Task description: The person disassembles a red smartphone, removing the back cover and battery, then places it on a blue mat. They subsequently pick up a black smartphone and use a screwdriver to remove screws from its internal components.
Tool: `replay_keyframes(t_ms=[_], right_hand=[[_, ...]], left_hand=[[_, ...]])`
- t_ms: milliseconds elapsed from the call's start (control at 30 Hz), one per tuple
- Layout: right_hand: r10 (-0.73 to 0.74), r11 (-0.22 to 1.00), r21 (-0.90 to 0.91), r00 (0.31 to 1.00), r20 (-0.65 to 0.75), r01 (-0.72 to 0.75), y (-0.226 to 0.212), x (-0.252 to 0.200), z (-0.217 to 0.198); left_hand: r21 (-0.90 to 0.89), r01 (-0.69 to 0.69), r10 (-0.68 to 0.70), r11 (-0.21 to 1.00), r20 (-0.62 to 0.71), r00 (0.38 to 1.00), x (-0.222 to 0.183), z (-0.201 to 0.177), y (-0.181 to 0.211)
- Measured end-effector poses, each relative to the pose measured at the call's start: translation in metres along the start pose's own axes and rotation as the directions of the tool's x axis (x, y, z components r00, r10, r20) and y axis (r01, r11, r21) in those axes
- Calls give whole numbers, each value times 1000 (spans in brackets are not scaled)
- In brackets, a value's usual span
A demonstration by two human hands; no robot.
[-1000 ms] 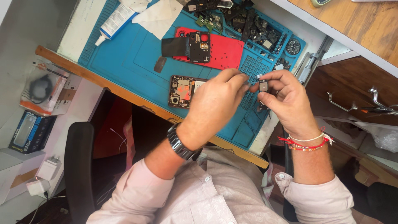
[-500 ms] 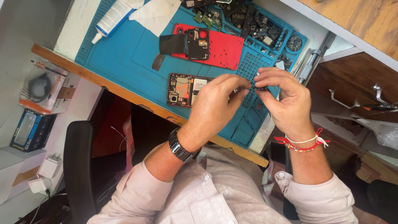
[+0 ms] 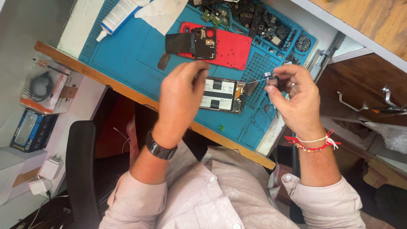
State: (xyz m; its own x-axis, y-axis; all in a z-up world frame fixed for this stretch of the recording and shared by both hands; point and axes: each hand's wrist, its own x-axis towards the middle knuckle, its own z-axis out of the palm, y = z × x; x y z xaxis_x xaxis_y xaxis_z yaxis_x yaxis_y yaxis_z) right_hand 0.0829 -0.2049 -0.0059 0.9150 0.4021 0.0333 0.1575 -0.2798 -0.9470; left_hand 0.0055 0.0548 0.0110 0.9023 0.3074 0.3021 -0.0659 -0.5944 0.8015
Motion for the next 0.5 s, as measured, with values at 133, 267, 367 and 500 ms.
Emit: replay_keyframes(t_ms=[133,267,367,500], right_hand=[[-14,999,37,999,47,12,-2,1,2],[139,985,105,990,8,-139,-9,2,6],[123,982,149,992,-21,-118,-9,3,8],[87,993,89,995,-57,-82,2,2,8]], left_hand=[[33,96,-96,995,-5,995,-7,-13,-4],[67,171,-173,983,26,985,-13,-18,-5],[72,68,-68,995,-1,998,-16,-19,-5],[93,50,-53,994,29,998,-16,-17,-3]])
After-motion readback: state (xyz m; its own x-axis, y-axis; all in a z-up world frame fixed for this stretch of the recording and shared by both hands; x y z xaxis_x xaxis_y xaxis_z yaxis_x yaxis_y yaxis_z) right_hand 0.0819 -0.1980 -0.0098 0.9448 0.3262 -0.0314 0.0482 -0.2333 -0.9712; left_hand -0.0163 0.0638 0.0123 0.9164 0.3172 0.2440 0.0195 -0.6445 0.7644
